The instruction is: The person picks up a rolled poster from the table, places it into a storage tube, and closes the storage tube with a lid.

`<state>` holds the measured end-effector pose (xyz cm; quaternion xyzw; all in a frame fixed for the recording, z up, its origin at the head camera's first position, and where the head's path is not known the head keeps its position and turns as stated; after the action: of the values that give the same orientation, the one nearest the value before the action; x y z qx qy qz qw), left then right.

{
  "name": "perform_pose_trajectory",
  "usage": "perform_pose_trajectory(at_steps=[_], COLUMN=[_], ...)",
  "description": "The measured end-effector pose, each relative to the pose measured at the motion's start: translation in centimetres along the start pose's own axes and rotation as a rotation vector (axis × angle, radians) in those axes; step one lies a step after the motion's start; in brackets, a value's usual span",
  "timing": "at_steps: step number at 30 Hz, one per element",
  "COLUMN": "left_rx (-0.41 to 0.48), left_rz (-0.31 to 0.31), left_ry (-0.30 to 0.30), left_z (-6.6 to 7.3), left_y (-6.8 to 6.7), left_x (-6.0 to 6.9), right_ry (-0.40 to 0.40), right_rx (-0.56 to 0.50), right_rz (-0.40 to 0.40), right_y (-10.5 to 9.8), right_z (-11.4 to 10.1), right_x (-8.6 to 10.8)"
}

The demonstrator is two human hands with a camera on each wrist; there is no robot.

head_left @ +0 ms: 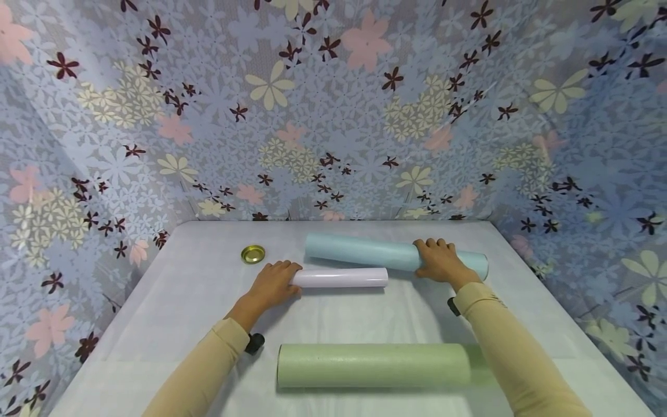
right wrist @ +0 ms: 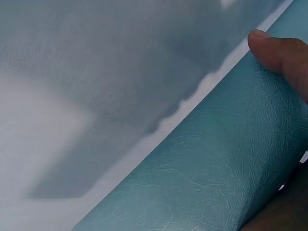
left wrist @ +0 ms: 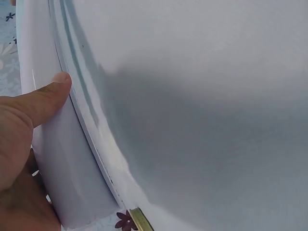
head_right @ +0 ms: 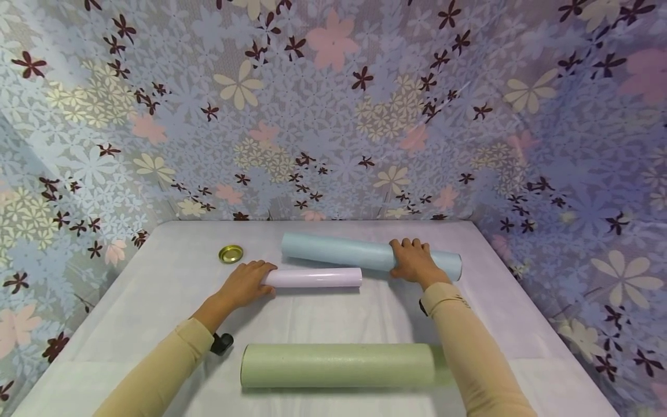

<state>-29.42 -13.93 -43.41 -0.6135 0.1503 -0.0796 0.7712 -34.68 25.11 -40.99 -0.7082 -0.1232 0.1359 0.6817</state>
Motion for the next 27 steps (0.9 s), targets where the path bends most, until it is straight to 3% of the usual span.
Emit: perform_pose_trajectory(at_steps=[11, 16, 27], left_rx=[0.002, -0.007, -0.026], left_rz=[0.048, 0.093, 0.130], left_ry=[0.000, 0.022, 0.053], left_z=[-0.2, -0.5, -0.9], left_y=[-0.9, -2.0, -4.2], left_x=[1.1, 1.7, 2.9], right_ry=[-0.018, -0.032, -0.052], right_rx=[0.011, 0.012, 0.023], right_rz=[0.005, 0.014, 0.023], right_y=[-0.9, -1.9, -4.6], right_z=[0.1, 0.2, 0.5], right_x=[0.5, 0.9, 2.6])
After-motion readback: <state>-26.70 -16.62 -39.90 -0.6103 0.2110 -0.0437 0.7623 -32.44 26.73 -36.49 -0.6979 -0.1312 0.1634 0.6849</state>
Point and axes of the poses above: each hand's wrist, its own x-axis away from the middle knuckle, its own y-axis out of the palm, z = x × y, the point moved 1 cm from there along -x, towards the middle knuckle, and after that the axes turned 5 degrees about -y, right-handed, at the moved point
